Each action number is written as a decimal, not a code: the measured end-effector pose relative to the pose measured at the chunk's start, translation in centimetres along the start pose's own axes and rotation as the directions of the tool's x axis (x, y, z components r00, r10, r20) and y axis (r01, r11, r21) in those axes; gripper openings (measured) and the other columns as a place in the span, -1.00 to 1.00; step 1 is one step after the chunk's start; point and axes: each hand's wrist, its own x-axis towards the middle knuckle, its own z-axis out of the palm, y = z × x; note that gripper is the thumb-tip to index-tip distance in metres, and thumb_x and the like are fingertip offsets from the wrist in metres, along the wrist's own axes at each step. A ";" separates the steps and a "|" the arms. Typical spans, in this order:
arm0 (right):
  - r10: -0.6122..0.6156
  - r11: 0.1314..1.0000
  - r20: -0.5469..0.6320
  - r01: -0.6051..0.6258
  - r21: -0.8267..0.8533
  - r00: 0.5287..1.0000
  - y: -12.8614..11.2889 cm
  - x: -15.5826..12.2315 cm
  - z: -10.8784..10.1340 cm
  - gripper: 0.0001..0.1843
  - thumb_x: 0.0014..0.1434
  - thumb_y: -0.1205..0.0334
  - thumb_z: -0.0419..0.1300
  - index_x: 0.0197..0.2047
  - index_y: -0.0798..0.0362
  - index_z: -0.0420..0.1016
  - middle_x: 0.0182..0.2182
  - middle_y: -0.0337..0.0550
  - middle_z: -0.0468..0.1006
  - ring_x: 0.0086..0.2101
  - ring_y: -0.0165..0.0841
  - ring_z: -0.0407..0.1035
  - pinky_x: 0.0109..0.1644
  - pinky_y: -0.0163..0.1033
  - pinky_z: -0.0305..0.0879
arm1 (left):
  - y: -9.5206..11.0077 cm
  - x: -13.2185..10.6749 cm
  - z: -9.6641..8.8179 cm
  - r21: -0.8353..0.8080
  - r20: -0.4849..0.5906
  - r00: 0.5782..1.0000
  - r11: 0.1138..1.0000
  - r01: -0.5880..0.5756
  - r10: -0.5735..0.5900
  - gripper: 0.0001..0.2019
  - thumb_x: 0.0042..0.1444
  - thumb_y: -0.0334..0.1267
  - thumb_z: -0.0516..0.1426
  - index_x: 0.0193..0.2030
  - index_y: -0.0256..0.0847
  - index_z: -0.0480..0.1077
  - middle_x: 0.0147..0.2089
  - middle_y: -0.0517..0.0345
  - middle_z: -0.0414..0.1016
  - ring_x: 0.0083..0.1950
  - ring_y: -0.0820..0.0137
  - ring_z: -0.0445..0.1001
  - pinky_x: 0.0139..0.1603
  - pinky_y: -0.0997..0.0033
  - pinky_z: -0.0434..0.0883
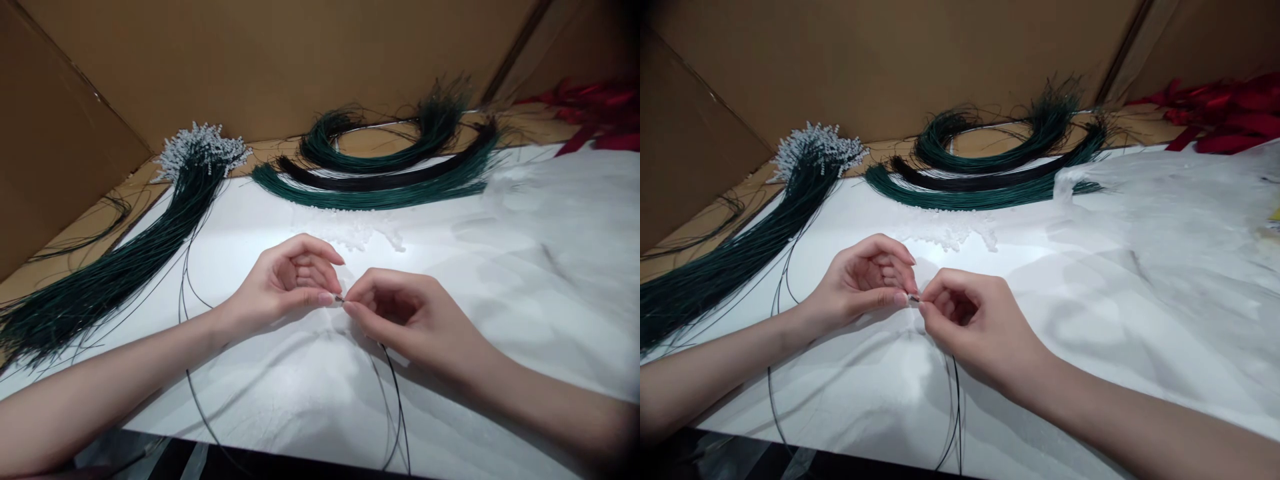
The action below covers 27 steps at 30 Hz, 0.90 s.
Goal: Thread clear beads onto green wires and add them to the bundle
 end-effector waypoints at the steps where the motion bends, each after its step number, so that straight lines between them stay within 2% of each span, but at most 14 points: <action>1: 0.000 1.000 -0.003 0.000 -0.002 1.000 0.0 0.0 0.0 -0.92 0.10 0.35 0.25 -0.43 0.08 0.48 -0.62 -0.32 0.34 -0.60 -0.53 0.16 -0.56 -0.37 0.06 | 0.0 0.0 0.0 0.001 0.001 1.000 1.000 0.001 -0.001 -0.67 0.07 -0.52 0.30 -0.04 -0.22 0.41 -0.26 0.14 0.58 -0.25 0.51 0.56 -0.15 0.57 0.52; 20: -0.007 1.000 0.003 0.007 -0.019 1.000 -0.2 -0.1 -0.1 -0.92 0.13 0.36 0.23 -0.42 0.09 0.49 -0.60 -0.32 0.34 -0.58 -0.53 0.17 -0.54 -0.37 0.07 | 0.0 0.0 0.0 0.081 -0.017 1.000 0.997 -0.011 0.013 -0.68 0.06 -0.47 0.32 -0.04 -0.22 0.43 -0.26 0.13 0.54 -0.23 0.46 0.52 -0.14 0.51 0.48; 27: -0.017 1.000 0.006 0.017 -0.020 1.000 0.0 0.0 0.1 -0.89 0.16 0.33 0.23 -0.41 0.10 0.49 -0.60 -0.32 0.31 -0.56 -0.53 0.15 -0.53 -0.38 0.07 | 0.1 -0.1 0.0 0.070 0.004 1.000 0.997 -0.029 0.028 -0.67 0.09 -0.50 0.30 -0.02 -0.21 0.41 -0.25 0.14 0.55 -0.22 0.49 0.52 -0.13 0.54 0.47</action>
